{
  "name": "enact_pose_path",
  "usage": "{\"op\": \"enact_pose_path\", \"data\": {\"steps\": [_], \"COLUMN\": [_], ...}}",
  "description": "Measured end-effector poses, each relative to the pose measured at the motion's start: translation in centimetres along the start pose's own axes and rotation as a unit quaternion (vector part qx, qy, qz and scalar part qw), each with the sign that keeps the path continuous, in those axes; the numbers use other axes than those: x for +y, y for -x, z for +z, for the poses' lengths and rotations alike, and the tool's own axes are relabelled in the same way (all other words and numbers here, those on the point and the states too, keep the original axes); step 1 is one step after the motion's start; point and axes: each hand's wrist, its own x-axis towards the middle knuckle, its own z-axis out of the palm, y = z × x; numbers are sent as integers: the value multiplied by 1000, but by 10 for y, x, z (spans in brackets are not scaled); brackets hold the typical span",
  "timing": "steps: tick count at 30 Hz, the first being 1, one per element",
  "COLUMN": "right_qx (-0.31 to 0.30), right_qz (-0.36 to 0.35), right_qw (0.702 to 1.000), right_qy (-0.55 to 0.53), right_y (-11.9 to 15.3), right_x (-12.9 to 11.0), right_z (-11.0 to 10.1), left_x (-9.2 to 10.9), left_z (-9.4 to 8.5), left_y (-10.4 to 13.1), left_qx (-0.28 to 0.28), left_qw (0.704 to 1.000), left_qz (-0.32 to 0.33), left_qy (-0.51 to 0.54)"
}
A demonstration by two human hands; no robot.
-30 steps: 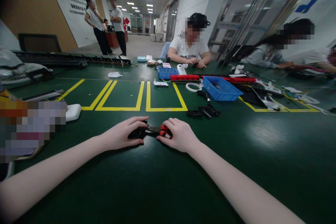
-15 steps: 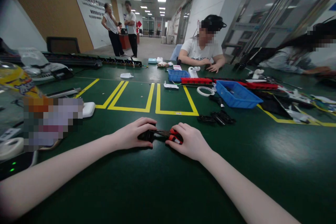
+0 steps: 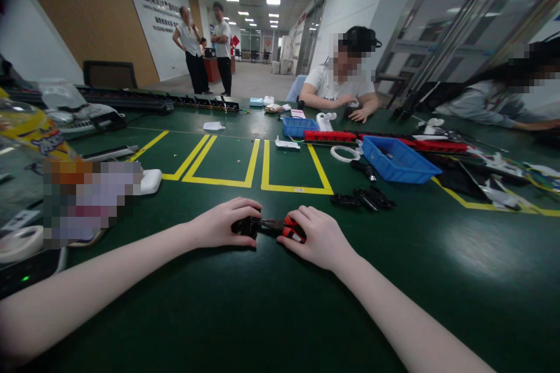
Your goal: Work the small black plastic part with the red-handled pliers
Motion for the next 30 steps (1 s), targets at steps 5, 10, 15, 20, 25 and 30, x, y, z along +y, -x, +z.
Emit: {"op": "enact_pose_path", "data": {"steps": [5,10,15,20,25,30], "right_qx": [5,2,2,0,-2,-2], "right_qz": [-3,2,8,11,5,-5], "right_qw": [1000,1000,1000,1000,1000,1000], "right_qy": [5,-3,-17,-17,-8,9], "right_y": [0,0,-1,-1,0,0], "right_x": [-1,-2,-2,-3,-2,-3], "right_z": [0,-1,-2,-2,-2,-2], "left_x": [0,1,0,-1,0,2], "left_z": [-1,-1,0,1,0,-5], "left_y": [0,0,1,1,1,0], "left_qx": [-9,2,16,15,9,0], "left_qw": [1000,1000,999,999,1000,998], "left_qz": [-7,16,34,30,7,-20], "left_qy": [3,-20,-30,-27,-1,52]}}
